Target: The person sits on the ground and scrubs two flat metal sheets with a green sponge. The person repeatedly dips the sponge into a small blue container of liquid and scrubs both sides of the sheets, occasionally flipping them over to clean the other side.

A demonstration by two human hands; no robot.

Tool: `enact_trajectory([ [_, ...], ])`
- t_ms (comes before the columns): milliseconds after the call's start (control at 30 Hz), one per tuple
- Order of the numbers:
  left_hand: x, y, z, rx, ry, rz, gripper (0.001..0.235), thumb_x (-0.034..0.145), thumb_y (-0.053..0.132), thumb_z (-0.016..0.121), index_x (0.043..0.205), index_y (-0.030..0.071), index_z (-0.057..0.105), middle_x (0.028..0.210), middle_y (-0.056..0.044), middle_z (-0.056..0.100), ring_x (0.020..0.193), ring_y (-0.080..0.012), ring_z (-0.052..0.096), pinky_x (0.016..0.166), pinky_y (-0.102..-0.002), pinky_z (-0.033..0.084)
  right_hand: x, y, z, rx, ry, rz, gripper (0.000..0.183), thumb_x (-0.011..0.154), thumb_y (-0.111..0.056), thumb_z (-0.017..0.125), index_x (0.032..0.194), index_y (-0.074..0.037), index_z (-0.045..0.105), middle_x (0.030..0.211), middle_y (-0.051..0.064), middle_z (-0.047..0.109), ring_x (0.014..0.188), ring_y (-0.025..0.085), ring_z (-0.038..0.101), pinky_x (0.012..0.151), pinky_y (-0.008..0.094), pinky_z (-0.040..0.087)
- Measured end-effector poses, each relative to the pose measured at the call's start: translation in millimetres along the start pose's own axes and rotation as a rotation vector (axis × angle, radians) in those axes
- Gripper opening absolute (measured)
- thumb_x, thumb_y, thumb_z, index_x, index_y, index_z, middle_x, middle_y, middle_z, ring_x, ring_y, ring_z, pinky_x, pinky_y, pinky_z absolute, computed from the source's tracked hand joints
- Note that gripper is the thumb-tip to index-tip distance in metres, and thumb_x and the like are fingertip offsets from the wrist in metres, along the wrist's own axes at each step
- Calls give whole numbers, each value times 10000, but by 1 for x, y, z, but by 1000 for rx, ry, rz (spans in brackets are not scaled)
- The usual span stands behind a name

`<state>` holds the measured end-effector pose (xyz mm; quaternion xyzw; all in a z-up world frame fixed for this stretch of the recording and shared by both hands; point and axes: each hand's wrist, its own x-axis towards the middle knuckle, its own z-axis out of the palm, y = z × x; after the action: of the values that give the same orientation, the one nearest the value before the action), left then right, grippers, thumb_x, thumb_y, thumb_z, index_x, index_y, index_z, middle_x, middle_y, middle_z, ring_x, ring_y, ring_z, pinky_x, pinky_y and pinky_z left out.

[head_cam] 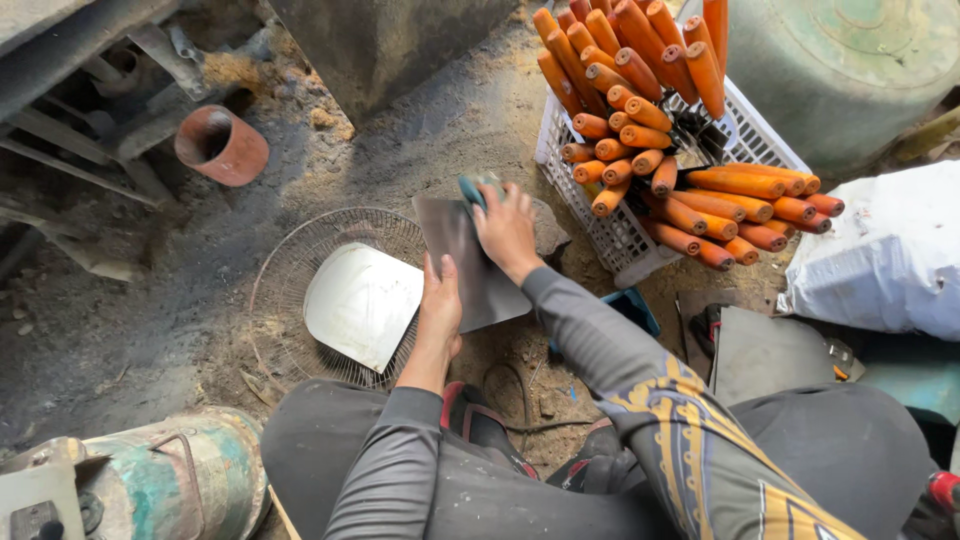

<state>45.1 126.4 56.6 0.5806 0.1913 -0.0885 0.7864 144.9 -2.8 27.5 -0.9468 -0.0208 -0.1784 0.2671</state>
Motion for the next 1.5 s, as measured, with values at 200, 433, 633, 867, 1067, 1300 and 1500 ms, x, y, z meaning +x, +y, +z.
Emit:
enact_trajectory([
  [200, 6, -3, -1, -122, -12, -5, 502, 1074, 260, 405, 1565, 190, 326, 1483, -100, 510, 1308, -235, 510, 1079, -420, 439, -100, 25, -55, -14, -224, -1, 460, 958, -259, 630, 1404, -187, 544, 1411, 202, 515, 1176, 422, 508, 977, 536, 440],
  [433, -2, 14, 28, -410, -112, -58, 519, 1056, 209, 388, 1564, 197, 281, 1421, -97, 508, 1226, -259, 542, 1002, -454, 500, -130, -9, -120, 169, -115, -352, 838, 692, -343, 833, 1359, -3, 457, 1441, 293, 430, 1294, 489, 445, 1032, 553, 380],
  [633, -1, 24, 44, -309, -140, -91, 715, 1097, 383, 453, 1631, 253, -4, 1711, -82, 122, 1575, -256, 152, 1247, -503, 128, -102, 5, -127, 66, -82, -277, 681, 731, -82, 794, 1343, -43, 498, 1342, 215, 612, 1201, 391, 602, 980, 482, 477],
  [867, -16, 51, 24, 1340, -13, 883, 843, 915, 169, 649, 1658, 213, 254, 1741, -119, 204, 1609, -403, 145, 1245, -677, 87, -73, 57, -160, 71, -87, -423, 455, 820, -105, 768, 1246, -71, 613, 1224, 129, 688, 1108, 341, 652, 930, 455, 507],
  [1067, -39, 72, 35, 1405, -41, 696, 524, 854, 194, 734, 1361, 232, 608, 1233, -42, 612, 1297, -272, 518, 1184, -763, 120, -40, 47, -185, 33, -170, -608, 355, 861, -148, 766, 1193, -123, 640, 1131, 61, 707, 1087, 288, 654, 944, 430, 492],
  [1300, -37, 66, 19, 978, -8, 691, 179, 940, 219, 671, 1039, 97, 757, 924, -126, 689, 820, -345, 665, 701, -449, 528, -29, 28, -163, 59, 187, -366, 639, 865, -320, 799, 1369, -59, 508, 1338, 177, 611, 1189, 361, 581, 1008, 474, 460],
  [1500, 13, 17, -14, 764, 208, 335, 386, 1054, 328, 634, 940, -39, 660, 778, -203, 656, 696, -271, 567, 699, -416, 499, -84, -29, -119, 320, 188, -193, 761, 888, -474, 785, 1465, -85, 479, 1406, 166, 518, 1290, 395, 532, 1097, 496, 440],
])
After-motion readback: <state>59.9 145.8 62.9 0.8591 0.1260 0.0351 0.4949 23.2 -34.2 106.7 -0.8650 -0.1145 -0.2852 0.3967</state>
